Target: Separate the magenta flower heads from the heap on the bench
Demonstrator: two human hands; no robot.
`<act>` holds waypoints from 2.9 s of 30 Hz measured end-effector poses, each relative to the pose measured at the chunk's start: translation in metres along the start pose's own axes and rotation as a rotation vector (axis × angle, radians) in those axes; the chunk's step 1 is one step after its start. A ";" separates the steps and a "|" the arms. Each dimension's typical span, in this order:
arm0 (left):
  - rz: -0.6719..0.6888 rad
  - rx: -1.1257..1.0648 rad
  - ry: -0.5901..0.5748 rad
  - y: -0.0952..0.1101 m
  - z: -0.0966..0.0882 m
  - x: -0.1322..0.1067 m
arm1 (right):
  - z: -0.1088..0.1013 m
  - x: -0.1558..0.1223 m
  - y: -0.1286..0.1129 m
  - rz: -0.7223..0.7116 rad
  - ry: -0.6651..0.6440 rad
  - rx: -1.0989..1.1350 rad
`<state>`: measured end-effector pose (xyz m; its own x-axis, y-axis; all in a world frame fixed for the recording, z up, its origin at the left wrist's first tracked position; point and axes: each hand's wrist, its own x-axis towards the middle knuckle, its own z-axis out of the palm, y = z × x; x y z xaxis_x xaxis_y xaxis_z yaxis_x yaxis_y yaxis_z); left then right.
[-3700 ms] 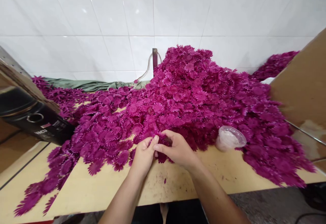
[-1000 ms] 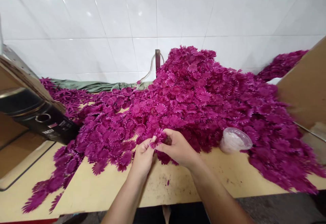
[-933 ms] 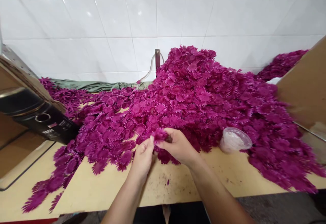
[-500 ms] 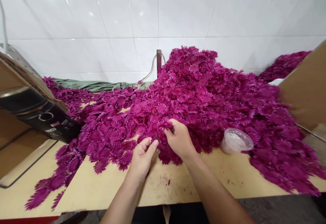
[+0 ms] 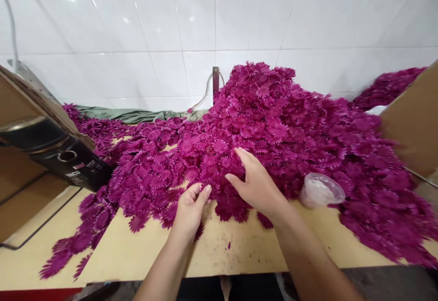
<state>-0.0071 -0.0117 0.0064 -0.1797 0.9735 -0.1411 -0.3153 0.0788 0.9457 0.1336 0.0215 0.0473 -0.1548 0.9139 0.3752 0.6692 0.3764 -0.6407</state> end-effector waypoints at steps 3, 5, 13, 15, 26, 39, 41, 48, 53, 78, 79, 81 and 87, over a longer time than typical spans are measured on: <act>-0.034 -0.030 0.024 0.000 0.003 0.002 | 0.004 -0.006 -0.011 -0.002 -0.101 0.109; -0.041 -0.012 0.017 0.000 0.004 0.002 | 0.012 -0.008 -0.014 0.033 -0.209 0.171; 0.055 0.166 -0.140 -0.005 0.002 0.001 | 0.029 -0.005 -0.010 0.108 -0.146 0.201; 0.105 0.195 -0.136 -0.005 0.002 -0.001 | 0.029 -0.001 -0.006 0.107 -0.044 0.075; 0.094 0.091 -0.047 0.002 0.001 -0.001 | 0.010 0.011 0.014 0.120 -0.024 0.297; -0.054 0.083 -0.058 -0.007 -0.001 0.004 | 0.027 -0.011 0.001 0.083 -0.306 0.546; -0.061 0.092 -0.056 -0.007 0.000 0.003 | 0.025 -0.010 0.000 0.107 -0.359 0.666; 0.030 0.092 -0.038 -0.006 0.004 0.003 | 0.027 -0.005 -0.003 0.073 -0.339 0.667; 0.176 0.287 -0.113 -0.003 0.002 0.000 | 0.033 0.001 0.001 0.107 0.011 0.188; 0.180 0.147 -0.092 0.003 -0.001 -0.008 | 0.014 0.009 0.030 0.158 0.250 0.327; 0.182 0.147 -0.097 0.004 -0.002 -0.007 | 0.012 0.011 0.035 0.144 0.290 0.271; 0.182 0.155 -0.104 0.006 -0.001 -0.006 | 0.009 0.014 0.039 0.096 0.303 0.177; 0.132 0.188 -0.082 0.006 0.005 0.000 | 0.006 -0.005 0.008 0.013 0.063 0.251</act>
<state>-0.0046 -0.0103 0.0136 -0.1291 0.9916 0.0039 -0.1136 -0.0187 0.9933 0.1356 0.0209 0.0359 -0.0960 0.9107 0.4018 0.4685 0.3975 -0.7890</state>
